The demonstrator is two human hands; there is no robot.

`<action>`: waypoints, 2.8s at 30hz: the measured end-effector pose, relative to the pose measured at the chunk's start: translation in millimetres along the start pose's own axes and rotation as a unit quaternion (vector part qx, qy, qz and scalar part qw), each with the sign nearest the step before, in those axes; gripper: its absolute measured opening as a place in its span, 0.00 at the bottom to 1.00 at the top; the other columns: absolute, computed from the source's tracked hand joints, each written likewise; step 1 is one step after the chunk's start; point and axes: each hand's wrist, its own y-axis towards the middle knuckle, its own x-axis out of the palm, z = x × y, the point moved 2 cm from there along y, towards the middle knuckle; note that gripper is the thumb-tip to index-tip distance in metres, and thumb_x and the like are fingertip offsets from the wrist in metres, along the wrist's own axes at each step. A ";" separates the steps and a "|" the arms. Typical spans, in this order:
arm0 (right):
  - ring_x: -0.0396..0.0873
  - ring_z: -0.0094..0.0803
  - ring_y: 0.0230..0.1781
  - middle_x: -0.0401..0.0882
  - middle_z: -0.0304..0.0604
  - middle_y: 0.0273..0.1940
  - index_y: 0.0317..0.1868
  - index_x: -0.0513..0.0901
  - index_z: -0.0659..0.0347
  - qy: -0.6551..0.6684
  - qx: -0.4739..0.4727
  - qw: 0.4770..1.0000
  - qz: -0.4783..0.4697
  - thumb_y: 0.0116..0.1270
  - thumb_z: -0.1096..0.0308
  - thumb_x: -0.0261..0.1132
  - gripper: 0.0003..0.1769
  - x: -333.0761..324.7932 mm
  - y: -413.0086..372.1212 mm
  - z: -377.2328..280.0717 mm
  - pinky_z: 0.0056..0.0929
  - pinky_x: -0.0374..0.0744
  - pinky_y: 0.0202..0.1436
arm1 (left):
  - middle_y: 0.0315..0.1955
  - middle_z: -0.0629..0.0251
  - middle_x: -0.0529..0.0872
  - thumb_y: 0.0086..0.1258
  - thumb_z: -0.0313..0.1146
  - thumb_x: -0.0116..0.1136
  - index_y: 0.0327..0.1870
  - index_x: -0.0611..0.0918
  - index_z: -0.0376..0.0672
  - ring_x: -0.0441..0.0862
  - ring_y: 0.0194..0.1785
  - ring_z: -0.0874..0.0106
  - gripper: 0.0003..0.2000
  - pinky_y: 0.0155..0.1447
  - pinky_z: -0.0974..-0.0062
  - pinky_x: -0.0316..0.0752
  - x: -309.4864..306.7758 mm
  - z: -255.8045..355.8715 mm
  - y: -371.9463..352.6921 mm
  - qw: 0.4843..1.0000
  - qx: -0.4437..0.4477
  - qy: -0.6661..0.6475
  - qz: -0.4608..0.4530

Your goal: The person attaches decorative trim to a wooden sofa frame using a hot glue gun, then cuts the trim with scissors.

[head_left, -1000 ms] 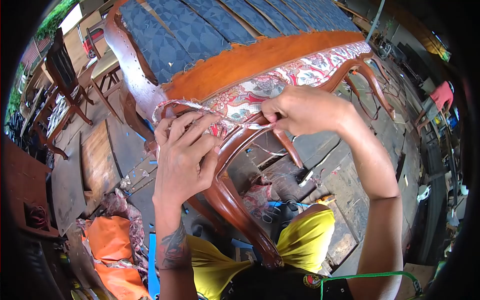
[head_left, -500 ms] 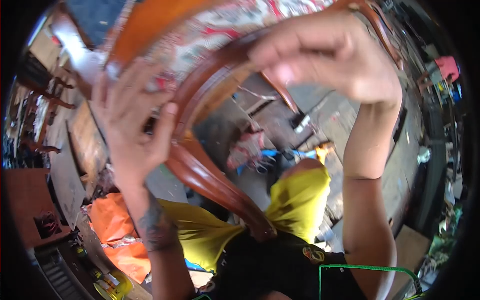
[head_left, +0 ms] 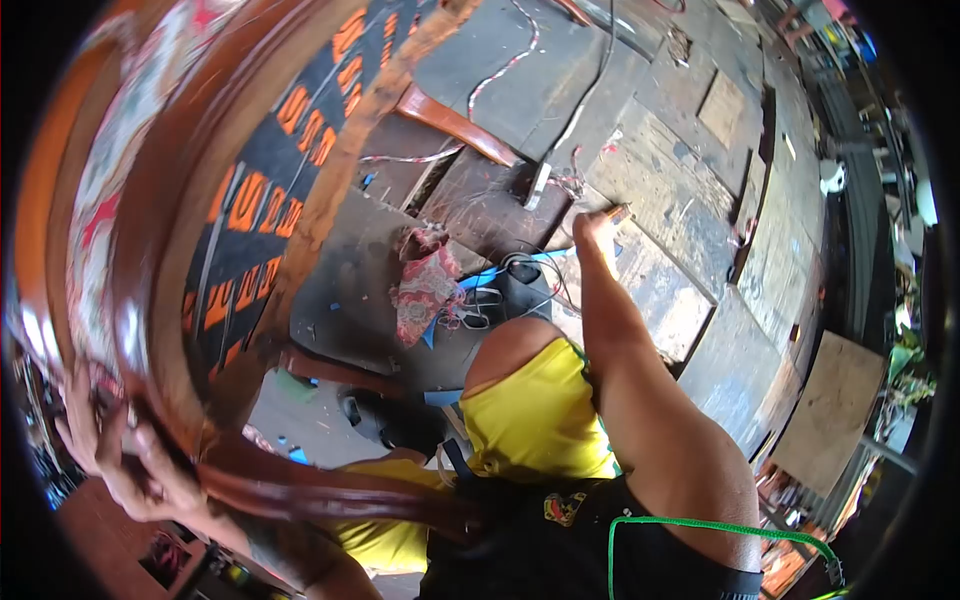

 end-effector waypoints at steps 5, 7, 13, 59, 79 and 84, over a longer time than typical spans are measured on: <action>0.85 0.57 0.62 0.85 0.61 0.60 0.66 0.81 0.67 0.025 0.222 0.972 0.068 0.64 0.39 0.71 0.43 47.7 24.4 72.4 0.53 0.82 0.66 | 0.66 0.37 0.86 0.84 0.35 0.54 0.48 0.84 0.34 0.83 0.71 0.44 0.12 0.86 0.41 0.54 7.8 -2.2 4.0 0.999 0.026 -0.040 0.022; 0.76 0.64 0.72 0.77 0.59 0.68 0.67 0.79 0.64 -0.111 0.199 0.971 0.074 0.58 0.21 0.69 0.55 76.0 42.1 96.2 0.61 0.77 0.70 | 0.66 0.37 0.87 0.84 0.36 0.54 0.48 0.84 0.34 0.83 0.71 0.43 0.12 0.86 0.40 0.54 8.5 -4.0 4.6 0.997 0.036 -0.064 0.025; 0.76 0.57 0.74 0.75 0.60 0.74 0.76 0.76 0.68 -0.261 0.005 0.962 -0.087 0.66 0.47 0.69 0.44 83.6 102.9 151.3 0.55 0.75 0.77 | 0.65 0.37 0.87 0.85 0.38 0.54 0.46 0.84 0.34 0.82 0.72 0.42 0.14 0.86 0.39 0.54 4.0 -8.1 4.3 0.998 0.036 -0.058 0.007; 0.90 0.38 0.56 0.91 0.48 0.50 0.60 0.85 0.69 0.269 -0.458 0.590 -0.608 0.75 0.73 0.76 0.17 -310.3 -356.1 -226.6 0.41 0.87 0.64 | 0.52 0.72 0.89 0.71 0.27 0.70 0.47 0.91 0.51 0.84 0.64 0.65 0.07 0.84 0.48 0.54 6.1 -1.2 21.8 0.989 -0.114 -0.024 0.095; 0.91 0.44 0.41 0.89 0.53 0.39 0.48 0.85 0.66 0.280 -0.436 0.564 -0.643 0.82 0.58 0.70 0.16 -290.6 -374.1 -235.6 0.48 0.90 0.51 | 0.54 0.73 0.89 0.73 0.30 0.71 0.51 0.93 0.52 0.83 0.65 0.66 0.09 0.84 0.52 0.56 14.2 -1.6 7.8 0.981 -0.141 -0.045 0.127; 0.91 0.45 0.46 0.91 0.53 0.42 0.57 0.85 0.68 0.284 -0.424 0.555 -0.657 0.80 0.61 0.72 0.18 -297.0 -379.3 -239.4 0.50 0.89 0.57 | 0.55 0.73 0.89 0.73 0.30 0.71 0.50 0.93 0.52 0.83 0.65 0.66 0.08 0.83 0.52 0.56 14.0 -2.3 7.4 0.981 -0.140 -0.047 0.129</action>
